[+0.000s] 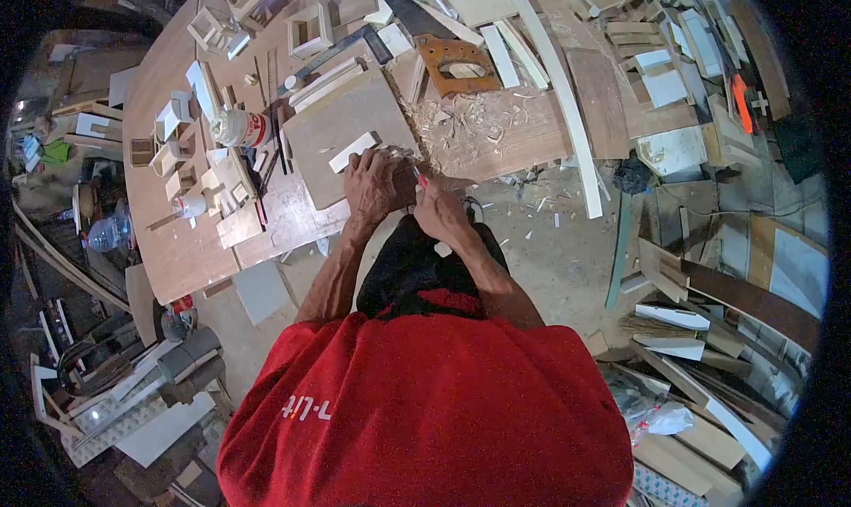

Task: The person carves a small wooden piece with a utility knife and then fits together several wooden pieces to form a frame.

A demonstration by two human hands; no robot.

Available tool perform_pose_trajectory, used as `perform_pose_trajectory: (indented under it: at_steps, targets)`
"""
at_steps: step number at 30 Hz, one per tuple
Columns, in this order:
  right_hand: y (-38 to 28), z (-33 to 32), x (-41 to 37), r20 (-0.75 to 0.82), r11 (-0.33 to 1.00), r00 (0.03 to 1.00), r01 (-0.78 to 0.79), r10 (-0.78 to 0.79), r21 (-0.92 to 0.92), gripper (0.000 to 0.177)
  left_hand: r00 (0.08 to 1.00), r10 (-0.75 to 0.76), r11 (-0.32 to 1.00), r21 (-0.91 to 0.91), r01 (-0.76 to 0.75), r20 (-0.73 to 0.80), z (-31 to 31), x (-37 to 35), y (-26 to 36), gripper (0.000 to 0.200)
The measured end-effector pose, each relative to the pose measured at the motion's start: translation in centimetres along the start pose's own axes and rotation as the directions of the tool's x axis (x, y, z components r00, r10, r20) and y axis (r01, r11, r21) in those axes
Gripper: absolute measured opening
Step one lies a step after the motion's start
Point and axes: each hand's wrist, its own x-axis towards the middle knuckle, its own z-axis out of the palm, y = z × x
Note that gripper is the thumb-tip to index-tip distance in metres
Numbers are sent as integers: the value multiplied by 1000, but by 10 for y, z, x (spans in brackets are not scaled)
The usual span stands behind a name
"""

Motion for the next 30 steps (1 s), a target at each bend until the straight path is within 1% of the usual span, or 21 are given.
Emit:
perform_pose_trajectory:
  at_steps: [1,3,5,6,7,8,9,10,12,15,16,18,20,21,22,23,24,26,27,28,30]
  targets:
    - [-3,-3,0,50,994,997,-66,62,82,29,1000,-8,1000,-25,7,-27,-3,1,0,18]
    - [-1,-9,-3,52,997,998,-41,37,72,31,998,-8,999,-55,4,-66,-7,4,-1,14]
    - [-4,-12,-3,67,998,998,-10,6,62,33,976,-214,954,-206,216,32,-12,0,-7,13]
    - [-14,-21,-5,123,948,978,-193,166,252,33,976,-217,954,-206,218,26,-15,0,-7,13]
    - [-20,-25,-7,209,831,928,-369,308,416,33,925,-351,778,-504,376,147,-19,-1,-8,14]
    - [-16,-23,-4,207,836,930,-365,304,411,33,855,-423,489,-719,495,301,-22,-1,-8,16]
    - [-6,-18,2,91,893,975,-222,202,392,33,817,-425,336,-770,542,390,-32,2,-1,23]
    - [1,-13,8,-22,931,996,-75,89,356,33,820,-425,335,-775,535,382,-34,2,0,23]
    - [-1,-11,18,-33,906,993,-90,114,414,36,828,-416,215,-844,492,376,-37,3,4,22]
    - [-32,-22,24,-44,860,993,-73,110,506,39,799,-393,189,-810,555,456,-45,5,8,20]
    - [-34,-20,29,-89,859,994,-8,62,513,40,802,-392,187,-814,550,452,-45,6,7,20]
    - [-35,-16,40,-137,857,991,62,11,512,41,798,-281,297,-742,601,533,-43,6,2,21]
    - [-32,-16,51,-44,956,998,-36,51,291,39,816,-262,289,-765,576,515,-43,4,-3,21]
    - [-35,-16,53,-47,958,998,-30,45,286,39,834,-259,334,-765,551,488,-49,4,-3,24]
    - [-38,-15,54,-47,847,990,-91,136,524,37,851,-254,378,-762,526,460,-54,3,-4,28]
    - [-40,-14,55,-24,674,974,-137,224,726,36,852,-282,384,-762,521,441,-53,2,-10,37]
    - [-42,-12,54,-28,677,975,-133,222,724,36,854,-280,383,-765,517,438,-55,3,-10,37]
    - [-45,-9,52,-103,555,966,-47,236,830,32,905,-288,160,-916,369,314,-57,7,-9,44]
    - [-46,-8,51,-62,506,966,-77,251,859,31,906,-284,155,-917,366,314,-55,8,-13,44]
    - [-49,-4,51,-67,510,965,-74,253,857,31,920,-261,207,-915,347,291,-53,9,-17,48]
    - [-52,10,53,-121,360,924,-20,364,933,26,935,-235,252,-912,323,266,-53,13,-21,52]
